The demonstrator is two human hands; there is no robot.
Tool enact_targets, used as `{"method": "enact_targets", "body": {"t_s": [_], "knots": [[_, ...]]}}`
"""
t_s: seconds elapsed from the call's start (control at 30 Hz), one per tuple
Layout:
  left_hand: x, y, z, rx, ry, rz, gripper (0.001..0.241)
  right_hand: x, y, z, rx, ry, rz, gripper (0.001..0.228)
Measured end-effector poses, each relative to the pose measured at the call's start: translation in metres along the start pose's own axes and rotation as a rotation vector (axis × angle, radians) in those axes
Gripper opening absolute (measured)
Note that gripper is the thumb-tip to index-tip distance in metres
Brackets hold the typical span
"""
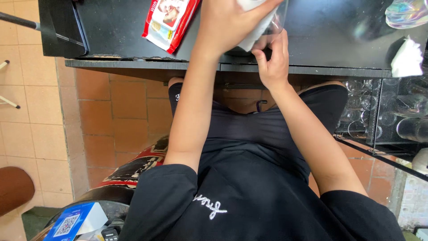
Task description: Wiping down various beverage containers and a straw using a wet wipe.
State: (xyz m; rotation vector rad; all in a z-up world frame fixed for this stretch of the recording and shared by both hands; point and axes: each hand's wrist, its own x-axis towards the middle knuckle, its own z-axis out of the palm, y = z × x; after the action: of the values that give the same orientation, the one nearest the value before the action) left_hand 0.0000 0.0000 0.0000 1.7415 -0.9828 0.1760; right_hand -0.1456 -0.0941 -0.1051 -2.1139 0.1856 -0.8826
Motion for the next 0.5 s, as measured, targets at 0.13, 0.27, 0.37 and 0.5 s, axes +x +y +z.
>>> {"method": "enact_targets", "body": {"t_s": [0.13, 0.27, 0.37, 0.5], "knots": [[-0.016, -0.005, -0.005, -0.332, -0.071, -0.042, 0.033, -0.014, 0.018, 0.005, -0.034, 0.002, -0.028, 0.037], [-0.047, -0.019, 0.007, -0.42, 0.092, -0.095, 0.049, -0.017, 0.027, 0.005, -0.029, 0.014, -0.117, 0.043], [-0.062, -0.025, 0.011, -0.57, 0.044, -0.129, 0.075, -0.027, 0.044, 0.008, -0.116, -0.035, -0.008, 0.045], [-0.078, -0.053, 0.023, -0.428, 0.025, -0.165, 0.093, -0.025, 0.039, 0.006, -0.116, -0.035, -0.02, 0.067]]}}
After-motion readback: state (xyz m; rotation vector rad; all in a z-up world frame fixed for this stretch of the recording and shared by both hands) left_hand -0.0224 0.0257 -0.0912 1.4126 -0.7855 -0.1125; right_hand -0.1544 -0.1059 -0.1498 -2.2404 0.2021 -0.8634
